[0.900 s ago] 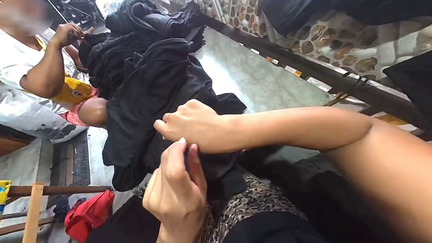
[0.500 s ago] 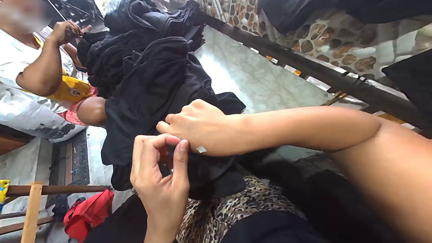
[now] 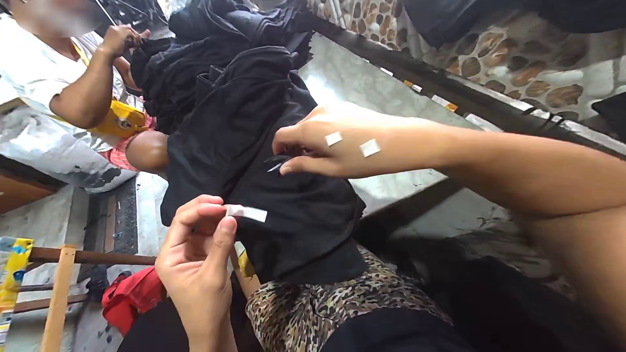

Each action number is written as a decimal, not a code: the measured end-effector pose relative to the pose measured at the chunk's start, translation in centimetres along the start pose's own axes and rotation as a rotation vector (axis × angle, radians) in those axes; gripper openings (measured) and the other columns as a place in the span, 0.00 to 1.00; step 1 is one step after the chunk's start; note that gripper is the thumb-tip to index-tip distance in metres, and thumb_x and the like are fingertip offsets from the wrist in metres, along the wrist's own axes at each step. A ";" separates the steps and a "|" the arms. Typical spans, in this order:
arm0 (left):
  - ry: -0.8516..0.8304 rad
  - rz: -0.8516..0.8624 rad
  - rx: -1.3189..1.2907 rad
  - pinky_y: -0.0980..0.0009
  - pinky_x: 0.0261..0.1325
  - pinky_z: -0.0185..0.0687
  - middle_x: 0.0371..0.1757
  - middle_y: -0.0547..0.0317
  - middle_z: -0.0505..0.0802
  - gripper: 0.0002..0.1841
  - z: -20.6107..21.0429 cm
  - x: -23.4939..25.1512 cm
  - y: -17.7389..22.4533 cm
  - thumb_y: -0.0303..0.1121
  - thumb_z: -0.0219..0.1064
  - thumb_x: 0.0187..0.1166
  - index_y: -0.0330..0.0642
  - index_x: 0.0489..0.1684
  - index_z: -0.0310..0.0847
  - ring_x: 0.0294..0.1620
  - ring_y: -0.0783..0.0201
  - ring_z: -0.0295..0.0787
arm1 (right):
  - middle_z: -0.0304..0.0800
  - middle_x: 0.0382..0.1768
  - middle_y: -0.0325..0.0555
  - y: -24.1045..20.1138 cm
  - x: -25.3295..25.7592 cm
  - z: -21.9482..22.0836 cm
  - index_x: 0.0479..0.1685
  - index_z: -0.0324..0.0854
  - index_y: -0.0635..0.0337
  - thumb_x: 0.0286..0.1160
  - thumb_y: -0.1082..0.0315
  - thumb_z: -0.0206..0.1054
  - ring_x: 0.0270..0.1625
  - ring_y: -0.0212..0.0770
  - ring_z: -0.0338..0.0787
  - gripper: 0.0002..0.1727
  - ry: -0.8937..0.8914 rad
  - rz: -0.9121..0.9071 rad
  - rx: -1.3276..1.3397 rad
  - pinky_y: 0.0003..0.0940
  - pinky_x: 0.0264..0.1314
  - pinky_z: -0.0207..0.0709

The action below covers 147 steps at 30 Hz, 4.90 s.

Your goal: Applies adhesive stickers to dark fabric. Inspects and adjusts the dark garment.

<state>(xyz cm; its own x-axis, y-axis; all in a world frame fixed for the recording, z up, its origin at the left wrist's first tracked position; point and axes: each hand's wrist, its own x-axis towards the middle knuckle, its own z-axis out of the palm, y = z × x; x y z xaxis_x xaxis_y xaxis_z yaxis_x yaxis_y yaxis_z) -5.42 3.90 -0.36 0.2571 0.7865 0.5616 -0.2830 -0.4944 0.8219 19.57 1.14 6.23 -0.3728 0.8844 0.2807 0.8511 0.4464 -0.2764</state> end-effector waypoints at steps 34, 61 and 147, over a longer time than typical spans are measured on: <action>-0.084 0.005 0.082 0.80 0.52 0.89 0.47 0.78 0.93 0.18 -0.2 -1.0 0.6 0.24 0.71 0.72 0.59 0.53 0.77 0.44 0.77 0.92 | 0.86 0.26 0.35 -2.8 2.1 0.4 0.42 0.90 0.57 0.81 0.62 0.67 0.28 0.29 0.83 0.10 -0.108 -0.230 0.335 0.30 0.29 0.72; 0.104 0.156 0.234 0.83 0.42 0.88 0.44 0.81 0.90 0.14 0.8 -1.5 0.9 0.23 0.62 0.79 0.49 0.56 0.69 0.38 0.81 0.89 | 0.85 0.25 0.38 -3.7 2.3 1.6 0.44 0.90 0.56 0.82 0.58 0.67 0.29 0.36 0.84 0.12 -0.163 -0.095 0.241 0.38 0.29 0.73; 0.136 0.075 0.159 0.80 0.50 0.90 0.43 0.78 0.93 0.13 -0.6 -5.0 0.9 0.26 0.71 0.75 0.54 0.51 0.79 0.43 0.77 0.92 | 0.88 0.26 0.33 -3.6 3.1 2.2 0.41 0.92 0.58 0.79 0.62 0.70 0.28 0.23 0.83 0.10 -0.286 -0.320 0.420 0.22 0.28 0.72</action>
<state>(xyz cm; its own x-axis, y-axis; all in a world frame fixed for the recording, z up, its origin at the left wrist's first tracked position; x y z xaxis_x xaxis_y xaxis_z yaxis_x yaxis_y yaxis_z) -7.46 -0.24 -2.46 0.1104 0.7826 0.6127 -0.1445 -0.5972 0.7889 14.52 2.53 6.07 -0.7209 0.6725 0.1674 0.4826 0.6604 -0.5753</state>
